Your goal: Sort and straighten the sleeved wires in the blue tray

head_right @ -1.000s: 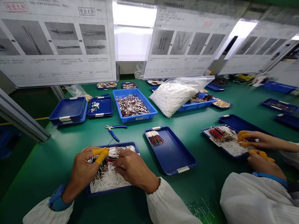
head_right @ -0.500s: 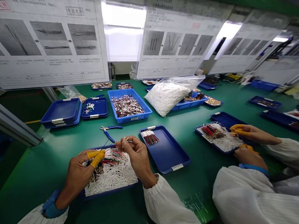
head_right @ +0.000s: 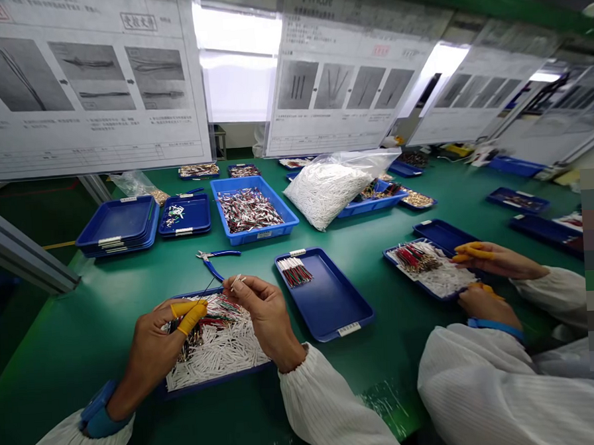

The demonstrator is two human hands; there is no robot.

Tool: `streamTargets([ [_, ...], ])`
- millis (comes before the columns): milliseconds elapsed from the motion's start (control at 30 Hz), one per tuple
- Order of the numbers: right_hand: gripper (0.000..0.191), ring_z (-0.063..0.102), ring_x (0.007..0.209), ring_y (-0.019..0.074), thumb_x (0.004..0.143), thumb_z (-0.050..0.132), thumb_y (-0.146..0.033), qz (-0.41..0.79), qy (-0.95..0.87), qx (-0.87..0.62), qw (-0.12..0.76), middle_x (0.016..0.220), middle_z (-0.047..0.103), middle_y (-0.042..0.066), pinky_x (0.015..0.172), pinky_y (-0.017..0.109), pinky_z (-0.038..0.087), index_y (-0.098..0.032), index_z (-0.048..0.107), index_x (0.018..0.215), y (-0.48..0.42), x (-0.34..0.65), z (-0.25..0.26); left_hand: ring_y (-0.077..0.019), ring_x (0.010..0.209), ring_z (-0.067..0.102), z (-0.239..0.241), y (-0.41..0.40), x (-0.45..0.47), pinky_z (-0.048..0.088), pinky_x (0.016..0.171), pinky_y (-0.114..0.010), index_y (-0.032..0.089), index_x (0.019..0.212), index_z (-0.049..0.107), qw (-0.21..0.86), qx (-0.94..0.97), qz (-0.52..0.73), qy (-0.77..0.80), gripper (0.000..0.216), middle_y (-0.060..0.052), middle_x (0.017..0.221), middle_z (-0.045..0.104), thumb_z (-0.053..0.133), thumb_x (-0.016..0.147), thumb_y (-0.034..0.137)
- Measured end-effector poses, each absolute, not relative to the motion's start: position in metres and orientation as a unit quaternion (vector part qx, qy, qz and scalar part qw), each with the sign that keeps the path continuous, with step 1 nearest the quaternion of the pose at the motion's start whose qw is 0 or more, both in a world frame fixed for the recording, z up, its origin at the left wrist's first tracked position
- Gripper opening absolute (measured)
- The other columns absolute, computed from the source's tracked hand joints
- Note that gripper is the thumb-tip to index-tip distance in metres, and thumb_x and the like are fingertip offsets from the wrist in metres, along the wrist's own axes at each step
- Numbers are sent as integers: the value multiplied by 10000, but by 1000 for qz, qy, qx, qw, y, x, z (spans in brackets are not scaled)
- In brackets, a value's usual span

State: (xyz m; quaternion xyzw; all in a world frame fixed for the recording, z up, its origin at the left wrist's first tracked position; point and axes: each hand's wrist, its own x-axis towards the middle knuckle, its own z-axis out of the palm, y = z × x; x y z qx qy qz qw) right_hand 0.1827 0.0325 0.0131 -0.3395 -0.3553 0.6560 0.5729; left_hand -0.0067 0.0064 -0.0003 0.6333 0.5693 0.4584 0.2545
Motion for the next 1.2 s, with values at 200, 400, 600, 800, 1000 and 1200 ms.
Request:
streamTargets([
  [200, 233, 683, 942, 205, 718, 883, -397, 665, -347, -335, 570, 931, 773, 43, 933, 362, 538, -208, 813, 835, 31, 180, 12, -274, 915, 709, 0, 6, -7, 587, 779, -393, 251, 892, 832, 253, 631, 463, 568, 180, -47, 881, 795, 716, 778, 328],
  [400, 226, 685, 851, 171, 726, 882, -386, 690, -335, -324, 554, 924, 769, 35, 881, 326, 544, -209, 816, 849, 30, 180, 11, -274, 904, 713, 3, 6, -7, 582, 781, -391, 255, 870, 835, 251, 623, 470, 573, 181, -44, 876, 796, 717, 768, 348],
  [600, 182, 667, 849, 170, 776, 842, -386, 680, -366, -322, 547, 937, 759, 31, 850, 332, 548, -222, 820, 853, 30, 179, 5, -251, 872, 723, 5, 7, -5, 579, 778, -358, 237, 863, 832, 279, 605, 493, 560, 191, -49, 892, 787, 707, 778, 353],
  [800, 188, 661, 839, 199, 770, 840, -371, 585, -447, -394, 551, 924, 772, 60, 816, 357, 542, -213, 829, 872, 33, 184, 5, -250, 874, 723, 7, 5, -5, 593, 764, -350, 238, 865, 833, 280, 609, 490, 557, 183, -47, 886, 788, 706, 778, 337],
  [1000, 160, 660, 787, 163, 780, 839, -360, 572, -386, -362, 627, 880, 765, 29, 804, 326, 537, -237, 815, 880, 38, 189, 6, -258, 882, 717, 0, 6, -5, 596, 748, -364, 251, 856, 834, 276, 636, 457, 557, 166, -50, 880, 788, 740, 780, 364],
  [1200, 170, 701, 842, 182, 752, 864, -350, 595, -361, -339, 633, 879, 768, 25, 847, 337, 549, -225, 809, 853, 36, 187, 8, -258, 888, 711, -4, 6, -4, 586, 706, -353, 250, 821, 825, 271, 651, 445, 552, 157, -51, 879, 787, 723, 808, 368],
])
